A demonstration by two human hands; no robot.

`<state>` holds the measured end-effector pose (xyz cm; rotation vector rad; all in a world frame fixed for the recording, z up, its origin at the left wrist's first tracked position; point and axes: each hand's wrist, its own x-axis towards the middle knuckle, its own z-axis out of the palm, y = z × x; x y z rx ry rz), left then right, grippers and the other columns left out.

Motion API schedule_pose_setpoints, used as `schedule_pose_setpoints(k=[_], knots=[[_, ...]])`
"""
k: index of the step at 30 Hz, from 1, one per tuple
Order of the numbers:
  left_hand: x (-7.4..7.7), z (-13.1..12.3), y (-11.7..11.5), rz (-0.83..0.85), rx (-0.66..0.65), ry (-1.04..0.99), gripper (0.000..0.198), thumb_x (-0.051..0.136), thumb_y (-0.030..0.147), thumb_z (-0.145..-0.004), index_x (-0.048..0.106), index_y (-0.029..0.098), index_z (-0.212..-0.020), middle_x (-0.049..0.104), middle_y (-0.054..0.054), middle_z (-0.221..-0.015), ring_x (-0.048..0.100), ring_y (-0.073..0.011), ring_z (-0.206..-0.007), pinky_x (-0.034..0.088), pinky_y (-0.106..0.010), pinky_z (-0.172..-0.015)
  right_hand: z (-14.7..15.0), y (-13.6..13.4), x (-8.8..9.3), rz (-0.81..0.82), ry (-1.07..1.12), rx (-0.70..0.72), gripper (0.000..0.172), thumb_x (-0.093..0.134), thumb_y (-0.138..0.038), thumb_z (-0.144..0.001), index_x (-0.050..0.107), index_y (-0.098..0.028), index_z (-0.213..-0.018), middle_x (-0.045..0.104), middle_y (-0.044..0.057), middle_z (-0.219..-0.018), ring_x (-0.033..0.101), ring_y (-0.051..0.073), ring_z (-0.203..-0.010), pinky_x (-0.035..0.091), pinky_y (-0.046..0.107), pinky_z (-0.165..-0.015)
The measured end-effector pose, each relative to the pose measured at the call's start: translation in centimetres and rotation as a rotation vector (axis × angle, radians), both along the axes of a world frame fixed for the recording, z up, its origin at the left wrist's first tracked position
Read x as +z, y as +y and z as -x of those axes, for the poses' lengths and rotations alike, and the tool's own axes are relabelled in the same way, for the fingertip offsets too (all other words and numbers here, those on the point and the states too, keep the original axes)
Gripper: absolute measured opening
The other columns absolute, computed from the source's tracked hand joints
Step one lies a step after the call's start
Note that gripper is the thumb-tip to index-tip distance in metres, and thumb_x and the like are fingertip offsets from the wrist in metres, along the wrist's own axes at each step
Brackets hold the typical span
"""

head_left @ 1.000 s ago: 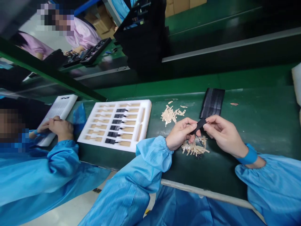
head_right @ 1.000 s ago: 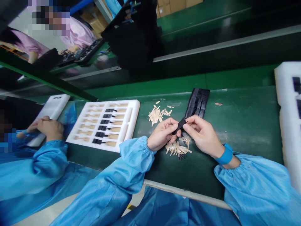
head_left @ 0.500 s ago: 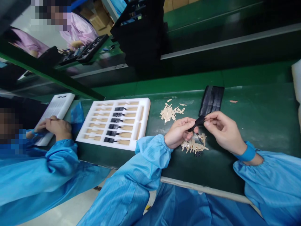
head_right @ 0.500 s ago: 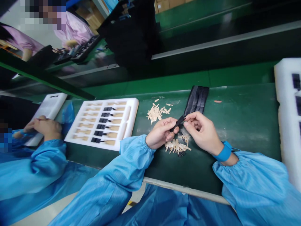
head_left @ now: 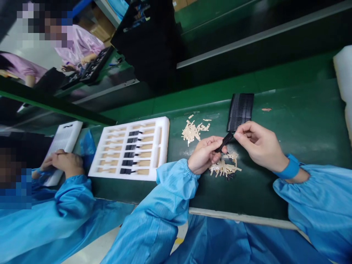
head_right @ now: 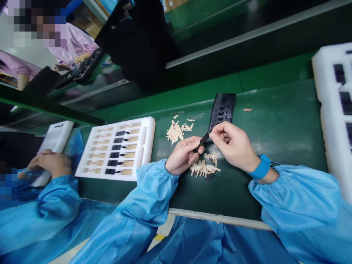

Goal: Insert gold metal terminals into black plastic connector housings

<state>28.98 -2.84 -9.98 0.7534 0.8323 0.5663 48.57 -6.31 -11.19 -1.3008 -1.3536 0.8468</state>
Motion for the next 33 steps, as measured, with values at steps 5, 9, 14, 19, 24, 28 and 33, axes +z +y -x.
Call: schedule_pose_setpoints(k=[5, 9, 14, 19, 24, 28, 33], knots=[[0.10, 0.05, 0.04, 0.004, -0.012, 0.027, 0.043, 0.084, 0.047, -0.081, 0.066, 0.011, -0.098, 0.063, 0.003, -0.074, 0.040, 0.0011, -0.040, 0.024, -0.015, -0.039, -0.22, -0.07, -0.05, -0.082, -0.166, -0.021, 0.011, 0.064, -0.030, -0.099, 0.066, -0.022, -0.092, 0.064, 0.002, -0.084, 0.056, 0.012, -0.065, 0.046, 0.027, -0.059], [0.20, 0.05, 0.04, 0.008, -0.010, 0.015, 0.045, 0.084, 0.047, -0.080, 0.065, 0.011, -0.099, 0.062, 0.003, -0.074, 0.041, 0.0013, -0.040, 0.024, -0.015, -0.038, -0.14, -0.05, -0.10, -0.065, -0.170, -0.036, 0.011, 0.065, -0.030, -0.098, 0.066, -0.022, -0.091, 0.064, 0.001, -0.081, 0.056, 0.012, -0.063, 0.046, 0.027, -0.056], [0.02, 0.06, 0.05, -0.003, -0.010, -0.008, 0.044, 0.084, 0.046, -0.081, 0.065, 0.011, -0.101, 0.062, 0.003, -0.074, 0.041, 0.0015, -0.040, 0.023, -0.015, -0.038, 0.00, -0.07, 0.03, -0.030, -0.134, -0.045, 0.014, 0.064, -0.034, -0.098, 0.065, -0.022, -0.090, 0.064, 0.002, -0.080, 0.058, 0.013, -0.063, 0.047, 0.028, -0.056], [0.08, 0.10, 0.05, -0.007, -0.020, -0.017, 0.043, 0.084, 0.045, -0.082, 0.065, 0.012, -0.100, 0.063, 0.003, -0.073, 0.042, 0.0013, -0.040, 0.024, -0.014, -0.038, -0.06, -0.11, -0.09, -0.003, -0.120, -0.054, 0.017, 0.065, -0.039, -0.098, 0.067, -0.023, -0.091, 0.066, 0.003, -0.082, 0.060, 0.015, -0.065, 0.049, 0.030, -0.058], [0.08, 0.17, 0.08, -0.017, -0.029, -0.017, 0.041, 0.083, 0.044, -0.083, 0.064, 0.012, -0.100, 0.063, 0.004, -0.073, 0.042, 0.0011, -0.039, 0.024, -0.014, -0.038, -0.02, -0.04, -0.24, -0.004, -0.129, -0.054, 0.016, 0.066, -0.038, -0.097, 0.067, -0.023, -0.092, 0.067, 0.004, -0.082, 0.060, 0.015, -0.065, 0.048, 0.031, -0.059], [-0.14, 0.22, 0.02, -0.043, -0.030, 0.001, 0.043, 0.083, 0.046, -0.083, 0.064, 0.012, -0.103, 0.064, 0.003, -0.074, 0.043, 0.0007, -0.040, 0.026, -0.014, -0.038, 0.01, 0.04, -0.08, -0.010, -0.135, -0.059, 0.016, 0.067, -0.037, -0.097, 0.067, -0.023, -0.091, 0.066, 0.003, -0.081, 0.059, 0.015, -0.063, 0.047, 0.030, -0.059], [-0.21, 0.24, -0.08, -0.068, -0.028, 0.033, 0.048, 0.083, 0.050, -0.081, 0.063, 0.013, -0.104, 0.065, 0.003, -0.074, 0.043, 0.0001, -0.039, 0.026, -0.015, -0.037, 0.02, 0.03, 0.00, 0.013, -0.106, -0.061, 0.017, 0.069, -0.038, -0.095, 0.067, -0.022, -0.089, 0.066, 0.003, -0.079, 0.059, 0.014, -0.062, 0.048, 0.030, -0.058]])
